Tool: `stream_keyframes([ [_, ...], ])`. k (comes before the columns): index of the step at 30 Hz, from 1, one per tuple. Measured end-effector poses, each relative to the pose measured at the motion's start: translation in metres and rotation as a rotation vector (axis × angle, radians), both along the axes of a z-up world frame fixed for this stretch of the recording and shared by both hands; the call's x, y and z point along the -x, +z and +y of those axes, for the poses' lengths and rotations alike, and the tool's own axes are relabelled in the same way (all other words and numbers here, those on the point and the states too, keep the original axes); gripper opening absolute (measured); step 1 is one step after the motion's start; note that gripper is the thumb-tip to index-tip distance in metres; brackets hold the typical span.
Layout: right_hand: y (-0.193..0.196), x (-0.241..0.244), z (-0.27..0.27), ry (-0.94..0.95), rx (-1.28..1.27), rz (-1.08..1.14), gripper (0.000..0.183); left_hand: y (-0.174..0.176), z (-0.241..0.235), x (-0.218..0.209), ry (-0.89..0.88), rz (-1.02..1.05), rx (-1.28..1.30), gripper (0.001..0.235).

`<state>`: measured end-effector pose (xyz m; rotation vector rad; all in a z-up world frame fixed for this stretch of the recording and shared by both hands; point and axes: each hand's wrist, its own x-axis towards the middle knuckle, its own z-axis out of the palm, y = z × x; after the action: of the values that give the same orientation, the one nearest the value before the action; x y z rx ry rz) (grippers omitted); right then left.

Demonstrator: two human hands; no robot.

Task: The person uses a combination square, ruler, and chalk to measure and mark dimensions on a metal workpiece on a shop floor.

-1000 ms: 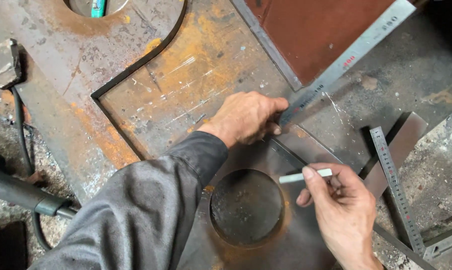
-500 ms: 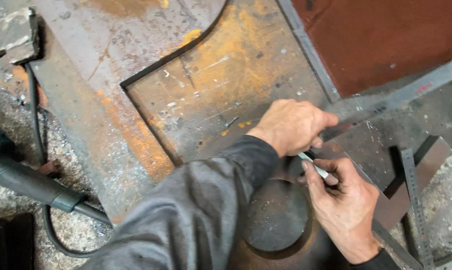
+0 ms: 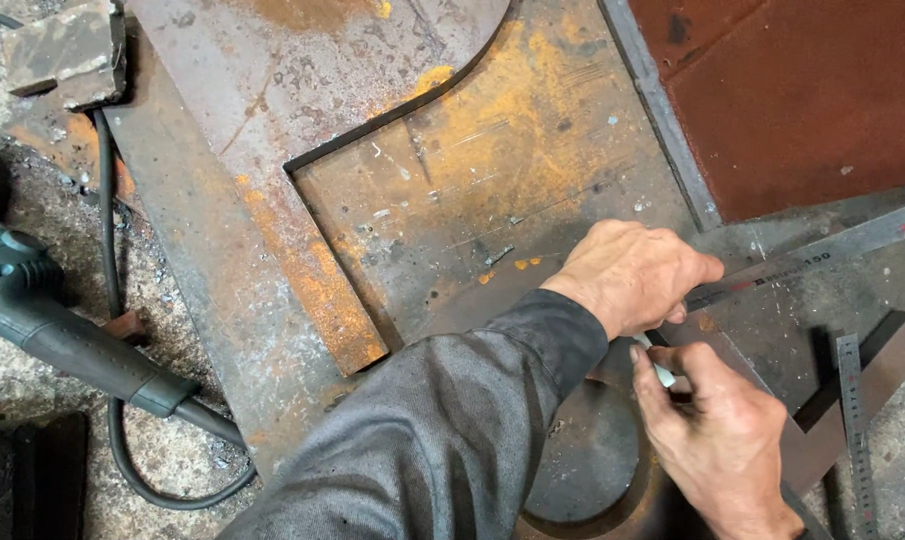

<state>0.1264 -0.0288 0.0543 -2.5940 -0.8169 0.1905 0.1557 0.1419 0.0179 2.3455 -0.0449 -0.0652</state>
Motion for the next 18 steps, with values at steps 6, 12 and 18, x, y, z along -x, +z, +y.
stream_keyframes([
  [6, 0.001, 0.006, -0.011, -0.062, -0.149, -0.022, 0.019, -0.001, -0.001, 0.0, 0.023, -0.029, 0.0, 0.031],
  [12, 0.002, 0.005, -0.003, -0.021, -0.099, -0.072, 0.018, 0.005, 0.0, 0.001, -0.003, 0.032, -0.028, 0.029],
  [18, 0.0, 0.003, 0.002, 0.084, -0.063, -0.099, 0.019, 0.003, -0.002, -0.001, 0.021, 0.045, -0.004, 0.032],
])
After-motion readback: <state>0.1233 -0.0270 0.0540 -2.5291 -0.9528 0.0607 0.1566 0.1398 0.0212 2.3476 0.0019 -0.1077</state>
